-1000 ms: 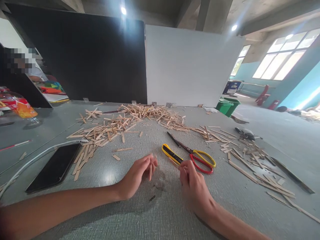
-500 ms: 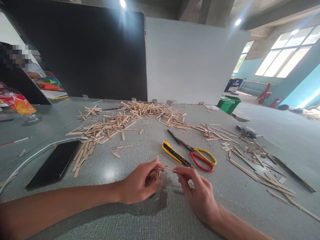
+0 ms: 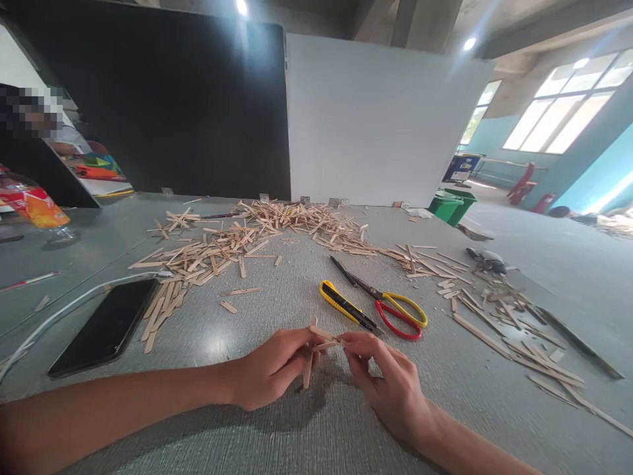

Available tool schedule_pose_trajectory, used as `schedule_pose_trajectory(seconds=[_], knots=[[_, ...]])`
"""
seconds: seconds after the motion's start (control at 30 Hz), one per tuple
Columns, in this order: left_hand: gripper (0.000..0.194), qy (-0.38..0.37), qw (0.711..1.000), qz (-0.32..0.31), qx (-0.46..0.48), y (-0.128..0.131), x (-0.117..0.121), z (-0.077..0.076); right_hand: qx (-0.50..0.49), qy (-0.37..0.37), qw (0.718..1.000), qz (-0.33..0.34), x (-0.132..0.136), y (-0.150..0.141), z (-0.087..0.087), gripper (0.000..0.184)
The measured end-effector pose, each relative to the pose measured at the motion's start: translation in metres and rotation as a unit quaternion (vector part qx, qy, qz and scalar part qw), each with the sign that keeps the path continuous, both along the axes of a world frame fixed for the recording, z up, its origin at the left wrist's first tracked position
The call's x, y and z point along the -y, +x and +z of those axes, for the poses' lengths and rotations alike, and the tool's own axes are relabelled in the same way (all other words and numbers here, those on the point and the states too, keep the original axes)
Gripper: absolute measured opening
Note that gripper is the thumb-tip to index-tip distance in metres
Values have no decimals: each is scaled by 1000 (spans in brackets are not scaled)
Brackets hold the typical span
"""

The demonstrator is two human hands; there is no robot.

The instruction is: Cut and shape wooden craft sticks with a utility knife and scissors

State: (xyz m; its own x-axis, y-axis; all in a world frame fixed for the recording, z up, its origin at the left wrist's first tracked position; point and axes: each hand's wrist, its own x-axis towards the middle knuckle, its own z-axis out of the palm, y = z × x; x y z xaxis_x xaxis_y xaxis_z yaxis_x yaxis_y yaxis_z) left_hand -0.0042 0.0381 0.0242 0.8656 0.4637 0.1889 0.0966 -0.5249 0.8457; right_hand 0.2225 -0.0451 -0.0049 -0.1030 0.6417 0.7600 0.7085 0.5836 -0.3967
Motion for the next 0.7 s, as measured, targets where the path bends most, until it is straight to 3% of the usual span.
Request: schedule_pose_trajectory(seconds=[0.17,0.7], knots=[[20,-32,999,-8,-4,-1,-1,-3,-33,-13,999,-22,-1,1,-1,10],[26,-19,999,-29,13,0,-3,-7,-33,-17,999,-5,0,3,-2,12]])
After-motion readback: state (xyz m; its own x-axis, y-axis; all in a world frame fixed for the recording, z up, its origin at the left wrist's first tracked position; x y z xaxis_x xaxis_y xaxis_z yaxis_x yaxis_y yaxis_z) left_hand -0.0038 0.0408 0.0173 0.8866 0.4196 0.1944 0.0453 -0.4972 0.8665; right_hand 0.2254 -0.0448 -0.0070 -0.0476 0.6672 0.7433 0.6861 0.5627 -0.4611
